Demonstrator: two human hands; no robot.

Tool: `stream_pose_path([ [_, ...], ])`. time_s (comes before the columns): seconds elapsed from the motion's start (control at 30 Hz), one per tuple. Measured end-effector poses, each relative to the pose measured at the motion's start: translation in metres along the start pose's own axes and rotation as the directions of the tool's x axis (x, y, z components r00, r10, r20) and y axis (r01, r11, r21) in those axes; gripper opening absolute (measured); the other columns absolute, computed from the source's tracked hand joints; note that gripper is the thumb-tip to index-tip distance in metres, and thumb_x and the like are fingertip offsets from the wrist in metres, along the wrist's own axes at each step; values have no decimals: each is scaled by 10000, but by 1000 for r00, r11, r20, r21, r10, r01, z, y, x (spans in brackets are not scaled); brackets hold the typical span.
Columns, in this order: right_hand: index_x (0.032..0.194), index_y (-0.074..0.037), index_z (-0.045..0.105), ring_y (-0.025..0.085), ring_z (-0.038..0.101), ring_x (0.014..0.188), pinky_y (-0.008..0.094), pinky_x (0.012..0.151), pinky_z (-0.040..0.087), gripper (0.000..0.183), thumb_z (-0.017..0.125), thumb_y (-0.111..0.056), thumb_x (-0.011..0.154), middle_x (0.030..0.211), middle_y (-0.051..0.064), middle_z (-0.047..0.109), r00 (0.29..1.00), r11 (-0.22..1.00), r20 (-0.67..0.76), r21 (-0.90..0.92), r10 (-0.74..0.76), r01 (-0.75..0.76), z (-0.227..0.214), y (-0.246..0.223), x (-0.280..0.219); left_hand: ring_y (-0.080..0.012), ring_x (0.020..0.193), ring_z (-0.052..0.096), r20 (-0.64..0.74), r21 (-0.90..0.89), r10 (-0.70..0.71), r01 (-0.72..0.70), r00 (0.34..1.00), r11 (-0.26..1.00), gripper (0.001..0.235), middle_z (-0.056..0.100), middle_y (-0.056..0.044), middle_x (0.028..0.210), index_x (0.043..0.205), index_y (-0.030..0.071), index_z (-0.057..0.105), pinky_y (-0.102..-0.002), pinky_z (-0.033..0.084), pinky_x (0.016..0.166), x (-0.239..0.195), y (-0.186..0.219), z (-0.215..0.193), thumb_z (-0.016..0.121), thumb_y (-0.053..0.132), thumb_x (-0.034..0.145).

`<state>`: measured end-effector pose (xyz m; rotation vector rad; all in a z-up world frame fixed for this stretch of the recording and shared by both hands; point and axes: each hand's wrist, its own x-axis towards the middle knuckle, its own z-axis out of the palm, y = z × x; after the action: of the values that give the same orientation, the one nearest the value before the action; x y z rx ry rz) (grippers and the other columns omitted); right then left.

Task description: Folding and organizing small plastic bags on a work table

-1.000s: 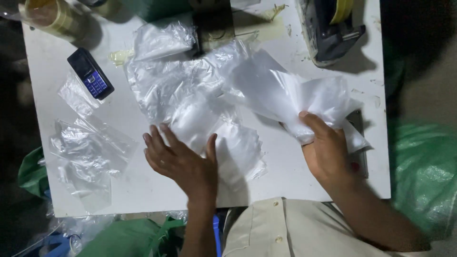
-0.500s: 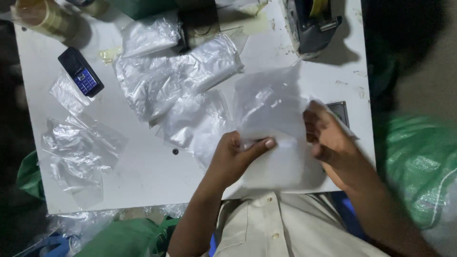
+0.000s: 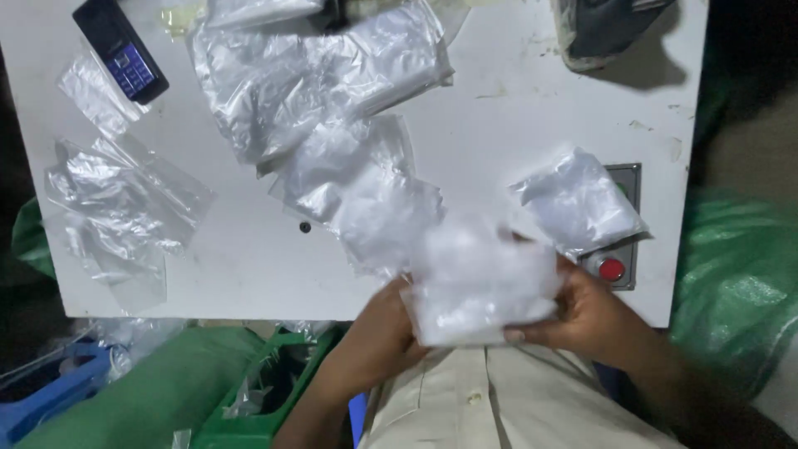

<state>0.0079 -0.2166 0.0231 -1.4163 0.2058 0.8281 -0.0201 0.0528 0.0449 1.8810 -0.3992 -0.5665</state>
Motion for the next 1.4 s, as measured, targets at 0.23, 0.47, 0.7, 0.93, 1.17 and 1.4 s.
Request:
stream_pose_path([
  [0.23, 1421, -101, 548, 230, 508, 1440, 382, 1173, 409, 840, 871, -293, 670, 1534, 116, 537, 979, 818, 72, -540, -190, 198, -6, -21, -28, -98, 588, 333, 105, -378, -209, 233, 972, 896, 489, 303, 53, 651, 670, 153, 341, -310, 240, 527, -25, -15, 29, 503, 374, 1075],
  [0.47, 1093, -117, 838, 28, 679, 823, 189, 777, 504, 287, 799, -240, 836, 956, -86, 828, 996, 824, -70, -560, 53, -83, 26, 0, 0, -288, 1174, 673, -758, 382, 168, 220, 630, 898, 433, 689, -136, 1281, 1273, 38, 654, -399, 561, 997, -8, 4, 44, 799, 265, 934],
  [0.7, 1457, -34, 338, 192, 548, 1237, 340, 1057, 461, 776, 681, -339, 832, 1343, 124, 539, 960, 940, -208, -321, -188, 115, 52, 24, 1, -184, 1121, 644, -474, -590, -338, -8, 813, 807, 274, 700, -64, 1175, 1162, 76, 698, -340, 511, 1000, 8, 12, 47, 676, 273, 972],
  [0.93, 1315, 90, 507, 476, 647, 856, 612, 733, 617, 467, 615, -55, 884, 1200, 272, 600, 924, 967, -377, 251, 64, 36, 66, -7, 18, -211, 791, 722, -733, -537, -350, -180, 584, 825, 34, 714, -97, 876, 950, 41, 661, -315, 647, 768, -14, -35, -4, 692, 53, 959],
  [1.17, 1545, -59, 403, 207, 516, 1212, 367, 1049, 444, 628, 576, -1, 944, 1398, 115, 550, 908, 969, -416, -239, -51, -55, 32, -15, 28, -131, 828, 652, -984, -13, 2, 88, -177, 996, 144, 644, -49, 888, 1029, 87, 583, -259, 564, 738, -81, -106, -132, 682, 192, 1027],
  [1.4, 1463, -41, 542, 219, 642, 1145, 363, 934, 577, 539, 709, -124, 956, 1324, 106, 643, 851, 931, -414, -299, -322, 207, -4, -21, 75, -253, 775, 636, -980, -83, -186, 694, 73, 715, 299, 683, -64, 853, 911, 139, 675, -430, 461, 682, -93, -180, -193, 545, 397, 986],
])
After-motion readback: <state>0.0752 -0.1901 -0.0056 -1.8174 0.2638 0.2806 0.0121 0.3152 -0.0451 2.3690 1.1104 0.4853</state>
